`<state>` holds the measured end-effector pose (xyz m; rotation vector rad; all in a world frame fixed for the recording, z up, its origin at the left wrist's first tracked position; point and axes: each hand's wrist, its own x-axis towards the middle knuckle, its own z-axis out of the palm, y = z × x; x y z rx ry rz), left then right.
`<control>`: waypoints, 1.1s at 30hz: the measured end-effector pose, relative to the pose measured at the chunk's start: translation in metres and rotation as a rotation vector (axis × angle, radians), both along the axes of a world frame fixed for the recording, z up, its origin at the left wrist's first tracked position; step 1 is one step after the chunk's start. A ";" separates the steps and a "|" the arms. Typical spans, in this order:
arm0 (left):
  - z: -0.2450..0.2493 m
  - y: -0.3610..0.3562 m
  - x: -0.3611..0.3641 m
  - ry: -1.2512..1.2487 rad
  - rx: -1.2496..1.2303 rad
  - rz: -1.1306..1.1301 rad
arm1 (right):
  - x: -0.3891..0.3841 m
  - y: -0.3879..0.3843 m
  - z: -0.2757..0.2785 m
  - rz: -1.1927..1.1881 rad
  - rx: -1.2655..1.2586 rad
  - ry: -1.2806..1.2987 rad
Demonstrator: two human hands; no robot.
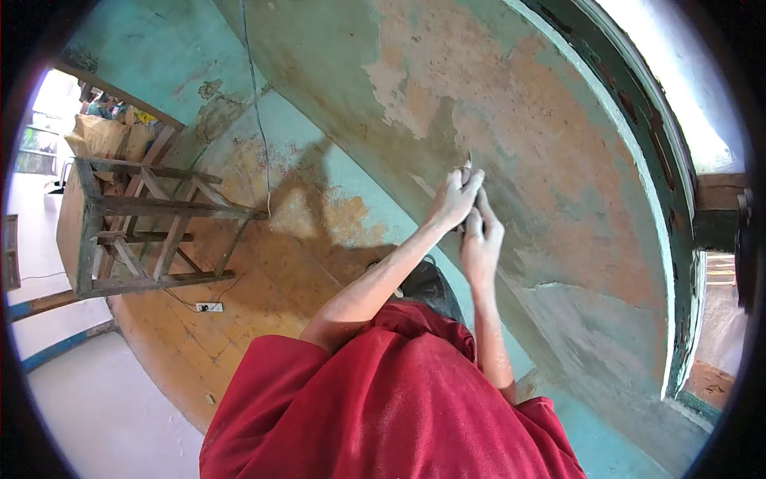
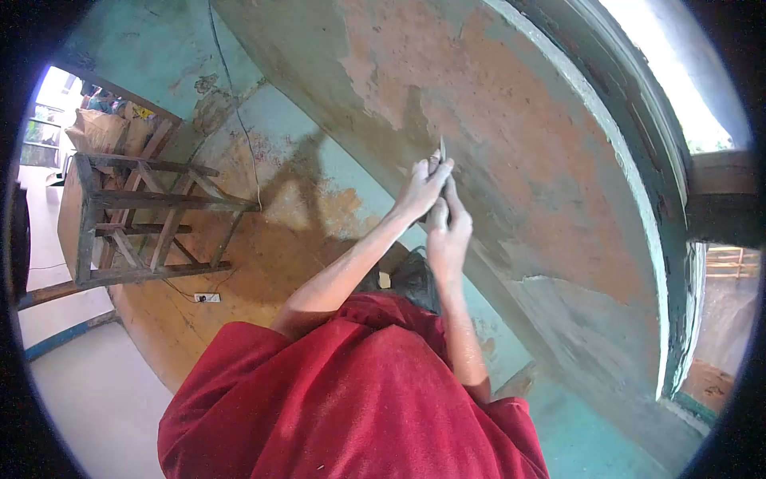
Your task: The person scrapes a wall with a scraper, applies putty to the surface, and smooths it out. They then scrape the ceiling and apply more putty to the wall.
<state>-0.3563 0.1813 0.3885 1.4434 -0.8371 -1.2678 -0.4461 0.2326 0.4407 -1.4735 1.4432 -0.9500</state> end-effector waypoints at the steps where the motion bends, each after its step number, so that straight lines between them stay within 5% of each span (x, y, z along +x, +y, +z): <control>1: 0.006 0.000 -0.006 -0.013 0.003 -0.030 | -0.010 -0.005 0.003 0.017 0.072 -0.072; 3: 0.006 0.001 -0.016 -0.084 -0.041 -0.017 | -0.021 -0.007 0.025 -0.002 0.291 -0.113; 7: -0.009 -0.014 -0.011 -0.062 -0.021 0.064 | -0.023 -0.030 -0.018 0.104 0.127 -0.105; 13: -0.017 -0.013 -0.017 -0.171 -0.094 0.119 | -0.013 -0.022 -0.001 0.048 0.136 -0.044; 17: -0.016 -0.007 -0.002 0.009 0.076 0.053 | -0.008 -0.018 -0.018 0.062 0.137 0.083; 21: -0.032 -0.013 -0.016 -0.140 -0.163 0.109 | -0.004 -0.010 0.005 -0.004 0.187 -0.085; 24: -0.024 -0.010 0.000 -0.068 -0.080 -0.002 | 0.003 -0.009 -0.039 0.003 -0.325 0.146; 25: -0.018 -0.007 -0.002 -0.072 -0.079 -0.008 | -0.007 -0.006 -0.041 -0.003 -0.323 0.142; 27: -0.013 -0.001 -0.017 -0.061 -0.058 -0.005 | -0.014 -0.001 0.007 -0.022 0.216 -0.064; 33: -0.018 -0.014 -0.015 -0.067 -0.024 0.053 | -0.020 -0.027 -0.011 0.022 0.150 -0.016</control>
